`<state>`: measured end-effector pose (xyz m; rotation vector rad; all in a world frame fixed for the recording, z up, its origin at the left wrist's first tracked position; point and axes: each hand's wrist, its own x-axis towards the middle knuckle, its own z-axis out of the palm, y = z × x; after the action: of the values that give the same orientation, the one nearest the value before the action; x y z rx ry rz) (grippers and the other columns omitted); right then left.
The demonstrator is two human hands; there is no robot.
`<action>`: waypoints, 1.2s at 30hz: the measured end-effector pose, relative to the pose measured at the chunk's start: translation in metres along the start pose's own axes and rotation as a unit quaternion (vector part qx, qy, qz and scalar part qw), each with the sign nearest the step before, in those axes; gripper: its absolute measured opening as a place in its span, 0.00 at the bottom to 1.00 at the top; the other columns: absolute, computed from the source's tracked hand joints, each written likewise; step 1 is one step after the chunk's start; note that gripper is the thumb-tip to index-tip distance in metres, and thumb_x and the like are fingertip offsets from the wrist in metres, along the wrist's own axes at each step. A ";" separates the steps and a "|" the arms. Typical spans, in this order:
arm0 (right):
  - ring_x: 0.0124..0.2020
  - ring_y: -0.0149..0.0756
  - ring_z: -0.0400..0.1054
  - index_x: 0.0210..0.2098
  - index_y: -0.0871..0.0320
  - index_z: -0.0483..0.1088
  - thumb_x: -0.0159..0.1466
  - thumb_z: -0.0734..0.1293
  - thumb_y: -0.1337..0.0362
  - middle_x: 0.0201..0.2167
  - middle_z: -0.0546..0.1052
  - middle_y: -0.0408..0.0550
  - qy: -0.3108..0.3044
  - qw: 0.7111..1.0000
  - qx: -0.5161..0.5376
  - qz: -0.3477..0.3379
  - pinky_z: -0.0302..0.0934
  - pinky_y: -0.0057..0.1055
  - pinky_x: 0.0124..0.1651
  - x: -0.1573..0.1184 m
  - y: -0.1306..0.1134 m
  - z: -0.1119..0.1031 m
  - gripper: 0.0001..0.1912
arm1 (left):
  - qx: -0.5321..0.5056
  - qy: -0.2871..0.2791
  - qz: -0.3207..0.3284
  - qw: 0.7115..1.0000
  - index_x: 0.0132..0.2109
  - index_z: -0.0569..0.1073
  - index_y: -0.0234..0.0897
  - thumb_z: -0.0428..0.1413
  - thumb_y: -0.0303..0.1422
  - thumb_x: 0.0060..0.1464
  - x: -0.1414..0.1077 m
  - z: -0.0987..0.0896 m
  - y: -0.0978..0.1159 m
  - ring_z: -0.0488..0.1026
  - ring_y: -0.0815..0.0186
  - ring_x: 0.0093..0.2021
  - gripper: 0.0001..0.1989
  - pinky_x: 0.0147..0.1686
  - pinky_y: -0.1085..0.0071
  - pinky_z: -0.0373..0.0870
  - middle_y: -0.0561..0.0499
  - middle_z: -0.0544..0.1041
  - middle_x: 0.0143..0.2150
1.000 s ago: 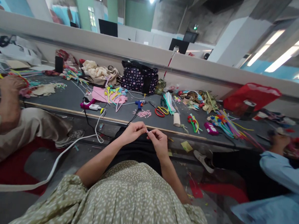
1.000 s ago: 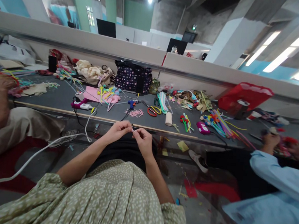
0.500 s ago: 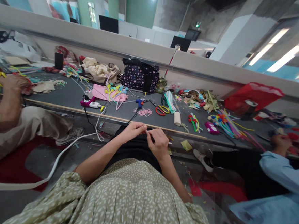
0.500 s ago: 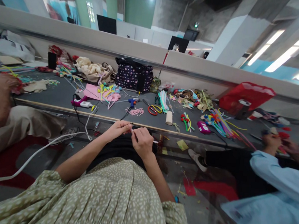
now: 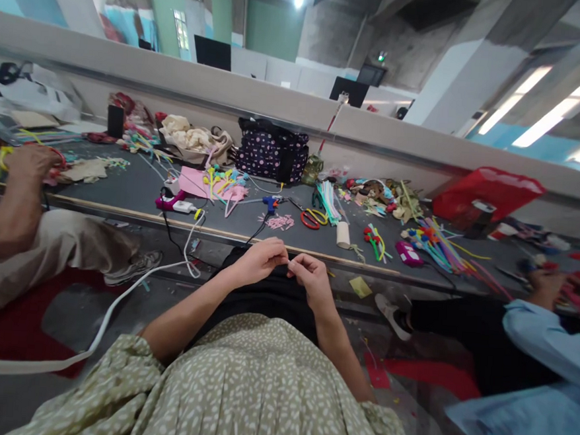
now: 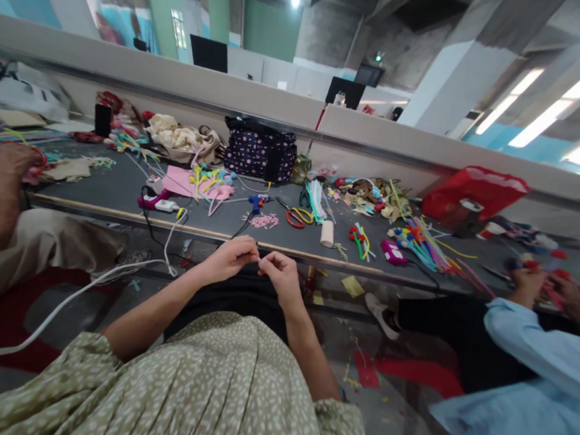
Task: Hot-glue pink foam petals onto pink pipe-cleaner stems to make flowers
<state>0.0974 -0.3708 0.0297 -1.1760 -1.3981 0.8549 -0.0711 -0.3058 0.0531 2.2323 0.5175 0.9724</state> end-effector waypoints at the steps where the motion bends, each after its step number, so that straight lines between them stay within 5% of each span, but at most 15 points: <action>1: 0.21 0.30 0.62 0.26 0.57 0.68 0.61 0.66 0.57 0.19 0.71 0.41 0.005 1.000 -0.009 -0.008 0.57 0.28 0.27 0.000 0.000 0.000 0.11 | 0.000 0.003 -0.006 1.000 0.30 0.72 0.37 0.51 0.37 0.59 0.000 0.000 -0.001 0.65 0.65 0.33 0.12 0.35 0.70 0.60 0.49 0.69 0.29; 6: 0.27 0.33 0.63 0.28 0.56 0.69 0.64 0.63 0.62 0.25 0.71 0.44 0.084 0.955 -0.223 -0.175 0.58 0.30 0.32 -0.005 -0.004 0.007 0.09 | -0.095 0.012 -0.118 0.988 0.29 0.72 0.35 0.50 0.45 0.58 -0.002 0.003 -0.008 0.64 0.69 0.25 0.19 0.27 0.73 0.59 0.53 0.69 0.23; 10: 0.32 0.36 0.64 0.28 0.56 0.69 0.65 0.61 0.66 0.27 0.72 0.47 0.083 0.909 -0.316 -0.258 0.59 0.33 0.39 -0.006 -0.005 0.010 0.09 | -0.166 0.000 -0.155 0.974 0.27 0.70 0.34 0.50 0.48 0.57 -0.002 0.004 -0.009 0.62 0.71 0.23 0.21 0.24 0.75 0.57 0.54 0.67 0.22; 19: 0.24 0.30 0.62 0.27 0.58 0.69 0.62 0.65 0.58 0.23 0.71 0.42 0.026 0.993 -0.101 -0.062 0.56 0.28 0.29 -0.006 -0.003 0.005 0.11 | 0.027 -0.018 -0.008 0.999 0.31 0.68 0.34 0.49 0.34 0.61 -0.003 -0.005 0.003 0.64 0.68 0.31 0.11 0.34 0.72 0.60 0.52 0.67 0.28; 23: 0.22 0.29 0.61 0.26 0.58 0.68 0.61 0.67 0.58 0.20 0.71 0.40 -0.016 1.000 0.020 -0.004 0.56 0.27 0.28 -0.004 -0.002 0.002 0.11 | 0.035 -0.020 0.042 0.998 0.32 0.69 0.34 0.48 0.35 0.62 -0.002 -0.005 0.005 0.65 0.67 0.34 0.12 0.37 0.71 0.61 0.50 0.68 0.30; 27: 0.25 0.30 0.62 0.27 0.57 0.68 0.63 0.65 0.60 0.23 0.70 0.42 0.041 0.994 -0.072 -0.074 0.56 0.28 0.30 -0.007 -0.006 0.005 0.10 | -0.006 -0.001 -0.036 0.999 0.31 0.70 0.34 0.49 0.39 0.61 -0.002 -0.003 0.000 0.64 0.68 0.31 0.15 0.33 0.72 0.61 0.52 0.68 0.28; 32: 0.31 0.34 0.64 0.28 0.56 0.69 0.64 0.63 0.65 0.27 0.71 0.46 0.085 0.934 -0.262 -0.228 0.59 0.31 0.37 -0.010 -0.009 0.010 0.08 | -0.091 -0.010 -0.114 0.989 0.29 0.70 0.33 0.47 0.44 0.60 -0.002 0.000 -0.003 0.63 0.70 0.26 0.20 0.28 0.74 0.60 0.54 0.67 0.24; 36: 0.30 0.34 0.64 0.28 0.56 0.69 0.64 0.63 0.64 0.27 0.72 0.46 0.078 0.944 -0.248 -0.201 0.59 0.31 0.36 -0.010 -0.008 0.010 0.08 | -0.070 -0.008 -0.093 0.993 0.29 0.69 0.33 0.49 0.40 0.60 -0.001 -0.002 -0.001 0.62 0.70 0.27 0.17 0.30 0.74 0.60 0.55 0.67 0.25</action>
<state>0.0853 -0.3818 0.0331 -1.2307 -1.6941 0.1143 -0.0739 -0.3052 0.0533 2.0266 0.6192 0.8659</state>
